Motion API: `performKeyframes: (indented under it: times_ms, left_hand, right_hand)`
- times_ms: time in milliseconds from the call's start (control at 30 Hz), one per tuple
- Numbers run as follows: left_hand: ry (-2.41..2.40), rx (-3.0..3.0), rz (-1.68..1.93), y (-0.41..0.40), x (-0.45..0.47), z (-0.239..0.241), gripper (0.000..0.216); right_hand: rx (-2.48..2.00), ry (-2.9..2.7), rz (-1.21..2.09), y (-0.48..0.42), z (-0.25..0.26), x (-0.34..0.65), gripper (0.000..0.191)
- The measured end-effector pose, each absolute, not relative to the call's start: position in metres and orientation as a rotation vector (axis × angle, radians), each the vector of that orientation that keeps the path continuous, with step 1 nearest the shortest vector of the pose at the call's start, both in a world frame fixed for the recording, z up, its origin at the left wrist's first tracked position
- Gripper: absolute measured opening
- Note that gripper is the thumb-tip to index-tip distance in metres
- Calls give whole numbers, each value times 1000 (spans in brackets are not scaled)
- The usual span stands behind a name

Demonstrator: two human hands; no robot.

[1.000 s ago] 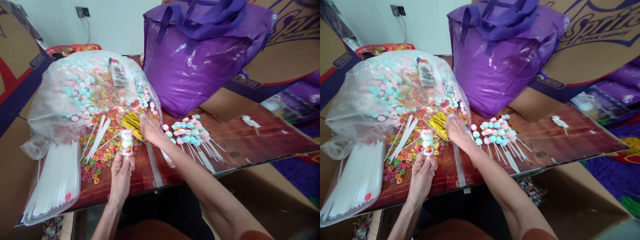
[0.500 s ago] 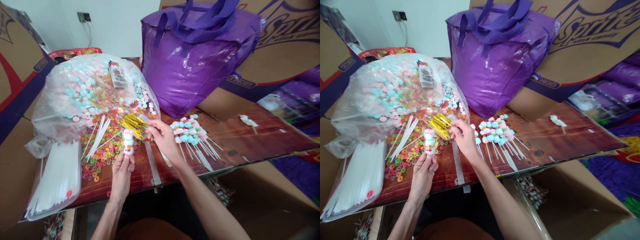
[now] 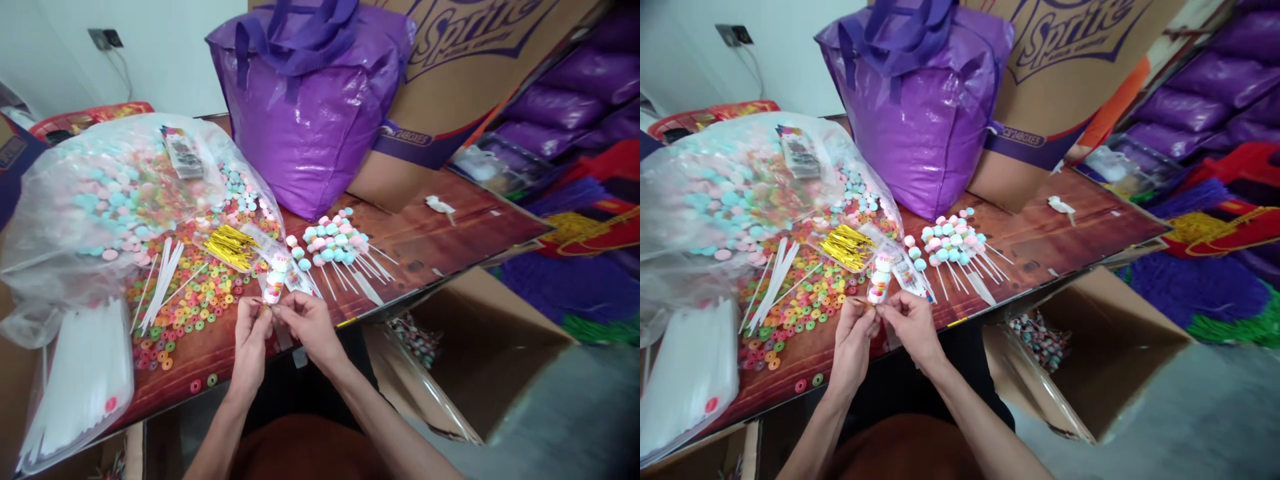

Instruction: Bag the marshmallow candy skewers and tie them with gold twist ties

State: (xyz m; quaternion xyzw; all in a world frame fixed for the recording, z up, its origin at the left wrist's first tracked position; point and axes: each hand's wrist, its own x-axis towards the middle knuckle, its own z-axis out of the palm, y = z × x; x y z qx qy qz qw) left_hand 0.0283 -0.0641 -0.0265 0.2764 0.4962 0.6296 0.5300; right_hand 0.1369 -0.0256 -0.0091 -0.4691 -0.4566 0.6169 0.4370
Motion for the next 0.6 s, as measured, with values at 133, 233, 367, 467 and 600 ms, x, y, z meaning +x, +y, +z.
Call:
performKeyframes:
  times_ms: [133,233,367,467,600]
  left_hand:
    - [1177,748,1501,-61,33,-24,22]
    - [1096,696,1506,-55,35,-21,21]
    - [942,543,1447,-52,31,-21,28]
    - [864,493,1384,-54,27,-23,29]
    - [770,538,1297,-58,26,-21,29]
  right_hand:
    - [-1157,-1241,1424,-24,-6,146,21]
    - [-1102,-1283,1421,-27,-5,148,17]
    - [-972,-1270,1506,-36,-6,150,16]
    - [-921,-1346,1434,-42,-6,154,17]
    - [-867,-1453,1303,-42,-5,162,15]
